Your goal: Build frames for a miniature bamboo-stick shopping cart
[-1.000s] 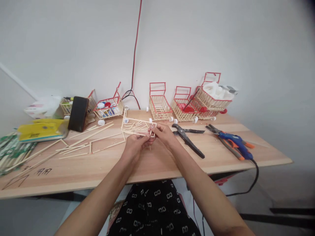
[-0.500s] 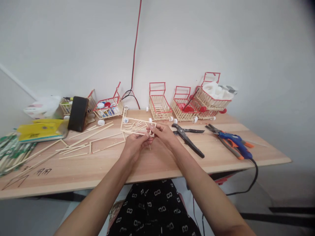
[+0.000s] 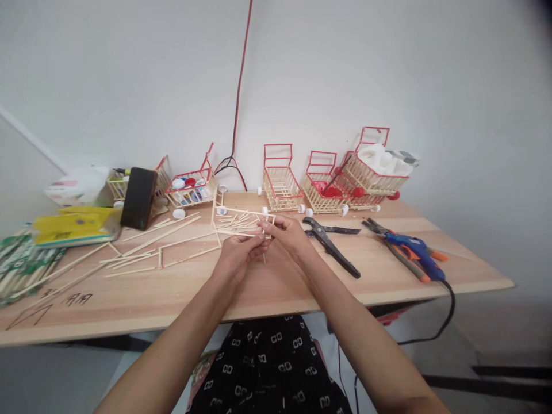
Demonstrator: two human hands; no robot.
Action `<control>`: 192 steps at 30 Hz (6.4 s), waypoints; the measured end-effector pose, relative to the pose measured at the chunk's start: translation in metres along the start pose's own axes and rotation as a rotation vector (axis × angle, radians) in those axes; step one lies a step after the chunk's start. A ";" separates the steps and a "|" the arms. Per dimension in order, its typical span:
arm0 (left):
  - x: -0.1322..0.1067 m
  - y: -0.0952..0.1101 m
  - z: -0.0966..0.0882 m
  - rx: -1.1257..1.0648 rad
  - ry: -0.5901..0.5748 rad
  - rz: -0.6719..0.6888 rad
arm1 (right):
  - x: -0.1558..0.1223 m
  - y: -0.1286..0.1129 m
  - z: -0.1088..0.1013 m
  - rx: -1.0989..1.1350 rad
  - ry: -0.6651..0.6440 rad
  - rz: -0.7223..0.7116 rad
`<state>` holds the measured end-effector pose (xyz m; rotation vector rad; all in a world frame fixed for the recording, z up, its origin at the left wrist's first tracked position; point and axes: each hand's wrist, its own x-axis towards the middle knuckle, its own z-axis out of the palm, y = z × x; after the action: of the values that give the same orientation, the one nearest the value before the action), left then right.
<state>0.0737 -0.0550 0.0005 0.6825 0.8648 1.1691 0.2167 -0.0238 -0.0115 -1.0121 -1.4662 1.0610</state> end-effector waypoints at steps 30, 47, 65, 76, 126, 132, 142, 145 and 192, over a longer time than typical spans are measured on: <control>0.002 -0.001 -0.002 -0.034 -0.047 -0.052 | 0.001 -0.006 -0.006 -0.076 0.059 -0.012; 0.001 -0.002 -0.003 -0.046 -0.042 -0.049 | -0.001 -0.012 -0.006 0.086 -0.025 -0.031; 0.002 -0.004 -0.003 -0.058 -0.030 -0.025 | -0.001 -0.011 -0.002 -0.157 0.154 -0.190; 0.003 -0.005 -0.001 -0.051 -0.017 -0.026 | 0.000 -0.014 -0.002 -0.055 0.111 -0.137; -0.011 0.005 0.000 0.310 -0.044 0.220 | -0.005 -0.015 -0.003 0.107 -0.008 0.064; -0.012 0.005 0.002 0.299 -0.053 0.221 | -0.006 -0.021 -0.004 0.107 -0.022 0.079; -0.014 0.003 0.005 0.275 -0.008 0.235 | -0.007 -0.023 -0.002 0.093 -0.060 0.060; -0.014 0.002 0.005 0.262 -0.005 0.238 | -0.008 -0.023 -0.001 0.100 -0.071 0.037; 0.024 0.082 -0.046 0.322 -0.021 0.140 | 0.001 -0.009 -0.023 -0.161 -0.057 -0.002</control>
<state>-0.0023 -0.0091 0.0393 1.0300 1.0116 1.1555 0.2391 -0.0224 -0.0006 -1.1009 -1.6197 0.9898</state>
